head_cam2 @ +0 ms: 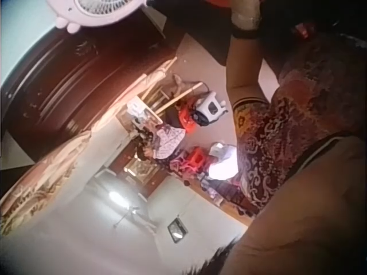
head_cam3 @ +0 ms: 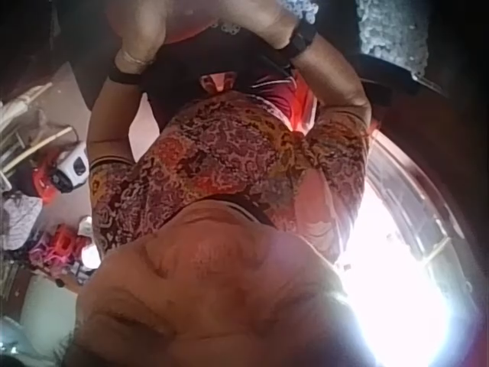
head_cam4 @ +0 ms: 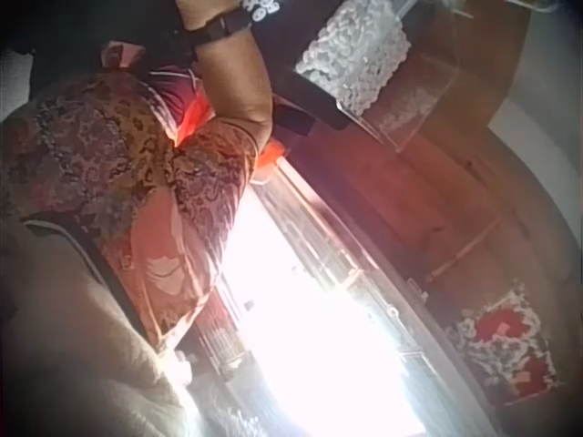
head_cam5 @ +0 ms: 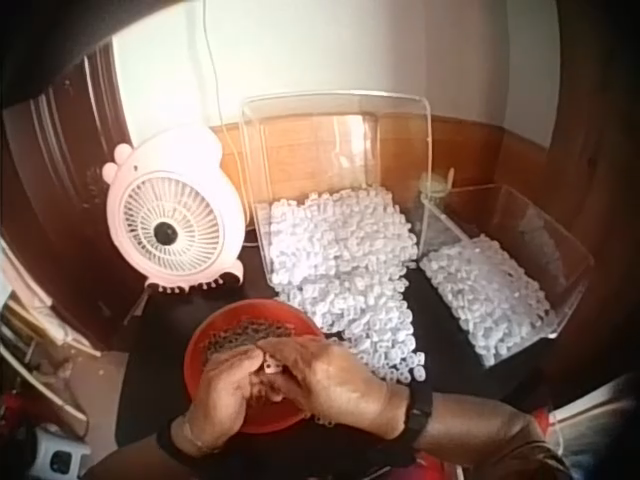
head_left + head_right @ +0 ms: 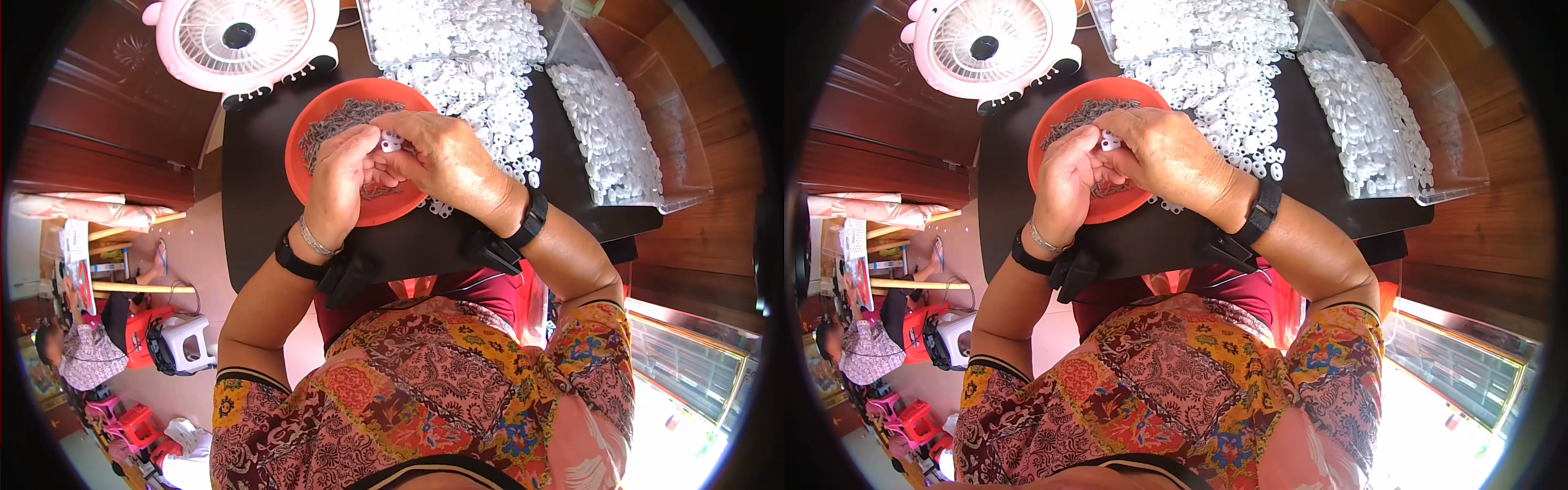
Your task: Assembling small white plastic components by inserting metal pins into them at a workstation.
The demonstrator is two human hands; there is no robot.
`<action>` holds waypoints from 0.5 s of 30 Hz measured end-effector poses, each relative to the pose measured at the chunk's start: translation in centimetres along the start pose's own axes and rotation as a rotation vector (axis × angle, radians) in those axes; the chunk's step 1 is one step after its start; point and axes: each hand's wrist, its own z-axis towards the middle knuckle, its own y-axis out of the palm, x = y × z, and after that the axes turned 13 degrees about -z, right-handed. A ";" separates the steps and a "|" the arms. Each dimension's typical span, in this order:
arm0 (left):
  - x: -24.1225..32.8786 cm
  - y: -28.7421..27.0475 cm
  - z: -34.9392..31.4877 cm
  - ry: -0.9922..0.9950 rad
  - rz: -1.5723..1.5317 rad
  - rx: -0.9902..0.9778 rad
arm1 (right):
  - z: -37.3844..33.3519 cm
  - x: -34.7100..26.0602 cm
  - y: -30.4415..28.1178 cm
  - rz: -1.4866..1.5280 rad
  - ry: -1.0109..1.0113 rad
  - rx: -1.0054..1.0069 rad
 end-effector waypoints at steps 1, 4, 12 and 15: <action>0.0 0.1 0.0 -0.004 -0.001 0.003 | 0.0 0.0 -0.1 0.023 0.012 -0.001; -0.1 0.0 0.0 -0.003 0.003 -0.012 | 0.0 -0.2 -0.1 0.058 0.036 -0.008; -0.3 -0.9 0.6 -0.085 -0.050 -0.063 | -0.1 0.8 1.4 0.049 0.055 -0.036; 0.0 -0.7 0.7 -0.045 -0.062 -0.007 | 0.1 0.8 1.3 0.244 0.091 0.024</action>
